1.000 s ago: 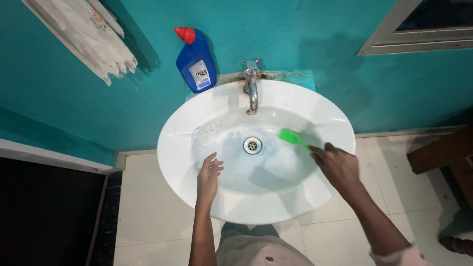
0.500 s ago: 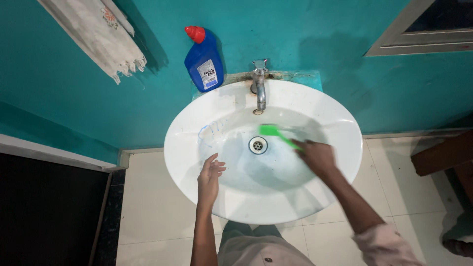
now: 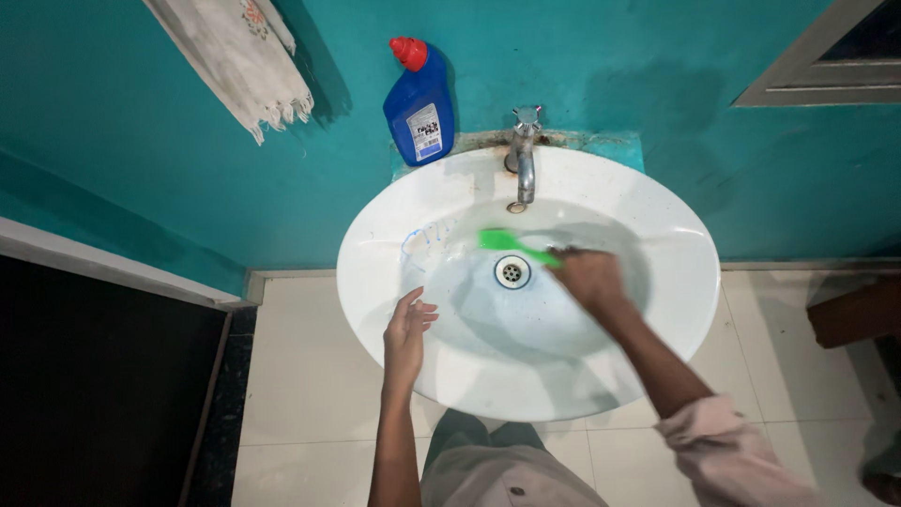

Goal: The person scrubs a white bathroom sink with a green brush, working in circular motions around the basin and near the drain. They briefly turn on the tap to rinse the brush and continue scrubbing the sink surface.

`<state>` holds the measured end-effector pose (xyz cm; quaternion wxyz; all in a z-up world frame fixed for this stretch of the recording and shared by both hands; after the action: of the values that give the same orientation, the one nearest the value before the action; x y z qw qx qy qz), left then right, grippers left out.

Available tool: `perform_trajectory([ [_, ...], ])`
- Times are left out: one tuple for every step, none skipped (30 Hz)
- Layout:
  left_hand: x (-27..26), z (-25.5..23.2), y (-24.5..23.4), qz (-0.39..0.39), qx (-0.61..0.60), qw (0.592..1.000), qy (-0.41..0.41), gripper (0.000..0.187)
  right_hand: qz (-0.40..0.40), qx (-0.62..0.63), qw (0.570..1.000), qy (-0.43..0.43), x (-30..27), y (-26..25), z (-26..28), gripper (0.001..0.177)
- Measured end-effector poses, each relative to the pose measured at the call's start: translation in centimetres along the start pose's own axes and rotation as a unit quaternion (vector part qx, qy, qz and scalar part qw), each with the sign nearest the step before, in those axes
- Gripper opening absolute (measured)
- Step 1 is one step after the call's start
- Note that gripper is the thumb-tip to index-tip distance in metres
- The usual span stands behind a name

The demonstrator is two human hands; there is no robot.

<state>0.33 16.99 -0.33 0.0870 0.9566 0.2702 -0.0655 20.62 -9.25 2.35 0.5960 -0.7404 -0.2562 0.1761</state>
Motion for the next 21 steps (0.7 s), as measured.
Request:
perform_trajectory([
  [-0.1, -0.1, 0.0, 0.002, -0.001, 1.0, 0.0, 0.044, -0.005, 0.019, 0.999, 0.037, -0.8, -0.7, -2.7, 0.036],
  [-0.2, -0.3, -0.1, 0.004, -0.002, 1.0, 0.0, 0.044, -0.009, 0.037, 0.997, 0.074, -1.7, -1.3, -5.4, 0.037],
  [-0.2, -0.4, -0.2, 0.004, -0.004, 1.0, 0.001, 0.045, 0.073, 0.017, 0.99, 0.121, -2.7, -0.1, -8.1, 0.038],
  [-0.1, -0.5, -0.4, -0.001, -0.002, 1.0, -0.001, 0.045, 0.155, -0.004, 0.974, 0.167, -4.0, 1.1, -10.2, 0.04],
  [0.0, -0.6, -0.8, -0.008, -0.001, 1.0, -0.001, 0.046, 0.148, 0.011, 0.973, 0.177, -4.4, 1.0, -10.8, 0.04],
  [0.1, -0.5, -1.2, -0.015, 0.0, 1.0, -0.002, 0.046, 0.141, 0.026, 0.972, 0.186, -4.5, 1.1, -10.5, 0.04],
  [0.3, -0.5, -1.4, -0.014, -0.012, 1.0, 0.002, 0.047, 0.133, 0.04, 0.971, 0.195, -4.5, 1.3, -9.7, 0.039],
  [0.7, -0.3, -1.5, -0.013, -0.025, 1.0, 0.006, 0.048, 0.082, 0.076, 0.98, 0.164, -3.5, 1.0, -7.2, 0.04],
  [0.8, 0.0, -1.8, -0.013, -0.036, 0.999, 0.007, 0.049, 0.033, 0.114, 0.984, 0.132, -2.8, 0.7, -4.3, 0.041],
  [1.0, 0.6, -1.9, -0.013, -0.054, 0.998, -0.001, 0.049, -0.012, 0.151, 0.985, 0.083, -2.1, 0.4, -1.0, 0.038],
  [1.6, 1.0, -1.9, -0.014, -0.072, 0.997, -0.005, 0.049, -0.06, 0.189, 0.98, 0.032, -1.1, -0.2, 2.2, 0.034],
  [2.4, 1.4, -1.8, -0.016, -0.09, 0.996, -0.01, 0.049, -0.03, 0.174, 0.984, 0.036, -0.1, 0.5, 3.2, 0.036],
  [3.1, 1.6, -1.6, -0.012, -0.11, 0.994, -0.005, 0.049, 0.003, 0.158, 0.987, 0.039, 0.9, 1.1, 3.5, 0.038],
  [4.1, 1.8, -1.3, -0.008, -0.13, 0.991, 0.0, 0.048, 0.036, 0.142, 0.988, 0.043, 1.4, 1.5, 3.5, 0.04],
  [4.2, 2.4, -1.3, -0.007, -0.148, 0.989, -0.002, 0.048, 0.059, 0.122, 0.989, 0.064, 1.1, 1.8, 2.2, 0.038],
  [4.6, 3.1, -1.2, -0.008, -0.159, 0.987, -0.006, 0.047, 0.082, 0.101, 0.988, 0.085, 0.6, 2.0, 0.6, 0.037],
  [5.5, 3.4, -1.1, -0.01, -0.171, 0.985, -0.007, 0.046, 0.066, 0.118, 0.986, 0.098, 0.1, 1.4, -1.4, 0.038],
  [6.3, 4.0, -1.0, -0.016, -0.172, 0.985, -0.018, 0.045, 0.051, 0.135, 0.983, 0.111, -0.3, 0.7, -3.2, 0.04],
  [7.1, 4.6, -0.8, -0.021, -0.176, 0.984, -0.028, 0.045, 0.058, 0.117, 0.981, 0.141, -1.0, 0.6, -4.7, 0.042],
  [7.7, 5.1, -0.6, -0.025, -0.187, 0.981, -0.035, 0.044, 0.065, 0.097, 0.978, 0.171, -1.8, 0.3, -6.1, 0.044],
  [8.4, 5.5, -0.2, -0.025, -0.198, 0.979, -0.041, 0.044, 0.056, 0.091, 0.98, 0.168, -2.2, 0.0, -5.9, 0.043],
])
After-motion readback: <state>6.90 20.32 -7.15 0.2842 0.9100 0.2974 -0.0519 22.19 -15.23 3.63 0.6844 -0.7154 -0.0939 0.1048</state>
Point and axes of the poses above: each hand's wrist, its own x-axis towards the middle knuckle, its own y-axis out of the palm, z = x × y, the point moved 10 cm from there along x, towards the middle knuckle, and after that the axes turned 11 degrees about -x, right-handed, at the moved point
